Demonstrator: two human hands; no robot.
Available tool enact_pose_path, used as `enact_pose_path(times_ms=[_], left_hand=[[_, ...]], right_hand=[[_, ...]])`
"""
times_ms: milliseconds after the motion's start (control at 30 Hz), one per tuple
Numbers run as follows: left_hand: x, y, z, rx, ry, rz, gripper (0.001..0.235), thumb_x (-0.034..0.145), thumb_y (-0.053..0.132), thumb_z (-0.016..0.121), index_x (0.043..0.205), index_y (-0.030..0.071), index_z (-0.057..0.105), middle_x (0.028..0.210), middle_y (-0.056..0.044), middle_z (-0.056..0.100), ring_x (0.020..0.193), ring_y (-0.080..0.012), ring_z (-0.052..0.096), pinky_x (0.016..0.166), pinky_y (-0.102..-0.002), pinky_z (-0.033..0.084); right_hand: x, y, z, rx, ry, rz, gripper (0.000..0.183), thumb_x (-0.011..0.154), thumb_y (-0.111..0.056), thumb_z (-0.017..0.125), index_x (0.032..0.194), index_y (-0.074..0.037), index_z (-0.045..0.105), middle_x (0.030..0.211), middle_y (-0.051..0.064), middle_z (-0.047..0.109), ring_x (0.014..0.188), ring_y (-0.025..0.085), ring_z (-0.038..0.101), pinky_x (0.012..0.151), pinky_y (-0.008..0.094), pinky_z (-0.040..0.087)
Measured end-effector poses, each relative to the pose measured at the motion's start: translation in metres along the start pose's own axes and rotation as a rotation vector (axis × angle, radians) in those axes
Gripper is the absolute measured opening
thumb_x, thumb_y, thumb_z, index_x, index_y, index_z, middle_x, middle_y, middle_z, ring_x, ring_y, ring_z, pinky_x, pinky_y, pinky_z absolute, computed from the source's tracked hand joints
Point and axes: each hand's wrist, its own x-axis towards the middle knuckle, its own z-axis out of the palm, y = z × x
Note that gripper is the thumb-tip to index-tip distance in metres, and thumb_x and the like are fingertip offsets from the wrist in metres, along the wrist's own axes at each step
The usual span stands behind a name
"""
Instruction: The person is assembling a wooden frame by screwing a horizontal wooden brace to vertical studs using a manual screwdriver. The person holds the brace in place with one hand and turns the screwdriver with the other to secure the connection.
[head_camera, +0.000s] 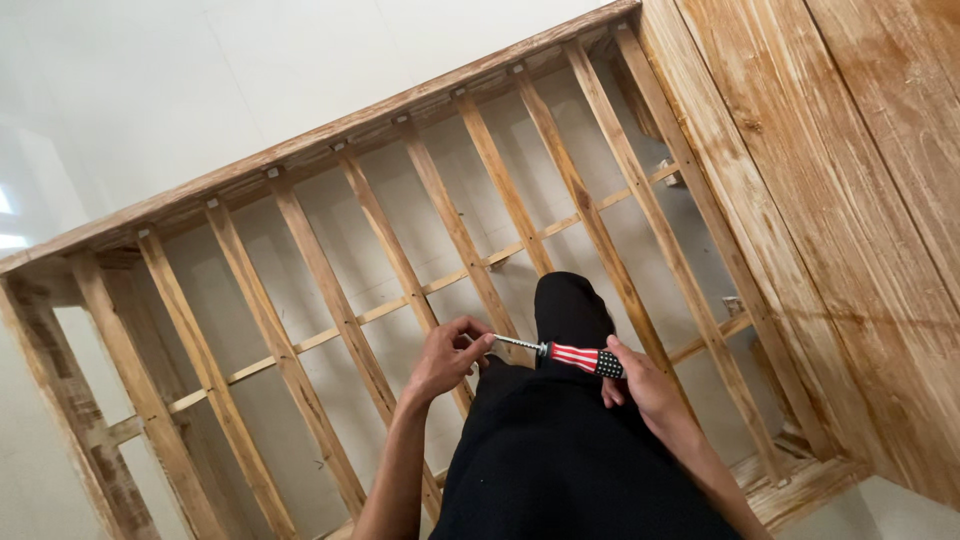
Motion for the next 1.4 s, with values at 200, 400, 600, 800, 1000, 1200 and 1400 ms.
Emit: enact_pose_path(times_ms=[200, 400, 600, 800, 1000, 1200, 1400], left_hand=[[0.009, 0.023, 0.018, 0.256, 0.058, -0.047, 0.016, 0.087, 0.020, 0.066, 0.095, 0.006, 0.068, 0.077, -0.010, 0.067, 0.062, -0.0229, 0.070, 0.051, -0.032, 0.054], [0.030, 0.036, 0.036, 0.561, 0.130, -0.027, 0.013, 0.086, 0.026, 0.065, 0.096, 0.017, 0.068, 0.079, -0.006, 0.070, 0.073, -0.0280, 0.068, 0.065, -0.039, 0.053], [0.076, 0.022, 0.065, 0.502, 0.206, -0.063, 0.013, 0.086, 0.026, 0.066, 0.097, 0.019, 0.067, 0.078, -0.001, 0.070, 0.072, -0.0205, 0.068, 0.064, -0.032, 0.054], [0.190, -0.061, 0.101, 0.553, 0.249, -0.079, 0.013, 0.087, 0.027, 0.063, 0.098, 0.020, 0.065, 0.081, -0.003, 0.070, 0.075, -0.0253, 0.069, 0.065, -0.040, 0.055], [0.319, -0.191, 0.116, 0.674, 0.280, -0.069, 0.010, 0.089, 0.030, 0.060, 0.095, 0.023, 0.063, 0.081, 0.002, 0.068, 0.073, -0.0208, 0.070, 0.065, -0.037, 0.055], [0.390, -0.310, 0.116, 0.702, 0.194, -0.073, 0.010, 0.088, 0.026, 0.059, 0.093, 0.017, 0.060, 0.078, -0.002, 0.069, 0.073, -0.0263, 0.070, 0.063, -0.041, 0.054], [0.431, -0.387, 0.114, 0.817, 0.117, -0.019, 0.016, 0.092, 0.029, 0.051, 0.100, 0.015, 0.056, 0.076, -0.009, 0.070, 0.076, -0.0345, 0.069, 0.067, -0.048, 0.054]], right_hand=[[0.006, -0.006, -0.014, 0.045, 0.042, 0.002, 0.052, 0.099, -0.034, 0.041, 0.087, 0.009, 0.069, 0.033, 0.015, 0.040, 0.035, 0.031, 0.056, 0.048, 0.033, 0.043], [0.024, -0.053, -0.027, 0.053, 0.008, -0.025, 0.045, 0.099, -0.033, 0.044, 0.091, 0.003, 0.069, 0.036, 0.015, 0.041, 0.037, 0.030, 0.057, 0.049, 0.033, 0.043], [0.104, -0.068, -0.071, 0.108, -0.014, -0.035, 0.034, 0.097, -0.029, 0.051, 0.093, 0.001, 0.068, 0.043, 0.018, 0.046, 0.038, 0.030, 0.055, 0.043, 0.033, 0.044], [0.258, -0.010, -0.110, 0.184, 0.032, 0.023, 0.021, 0.094, -0.024, 0.060, 0.099, -0.003, 0.063, 0.071, 0.018, 0.058, 0.048, 0.026, 0.058, 0.045, 0.035, 0.050], [0.415, 0.050, -0.115, 0.135, -0.010, 0.006, 0.022, 0.091, -0.025, 0.066, 0.101, -0.007, 0.059, 0.083, 0.010, 0.064, 0.073, 0.024, 0.067, 0.060, 0.035, 0.057], [0.515, 0.115, -0.075, 0.195, -0.030, 0.055, 0.033, 0.091, -0.030, 0.065, 0.110, -0.005, 0.054, 0.088, 0.006, 0.059, 0.073, 0.022, 0.068, 0.060, 0.039, 0.060], [0.563, 0.159, -0.057, 0.067, -0.092, -0.091, 0.041, 0.094, -0.022, 0.057, 0.130, -0.012, 0.041, 0.096, 0.013, 0.051, 0.076, 0.028, 0.065, 0.059, 0.042, 0.060]])
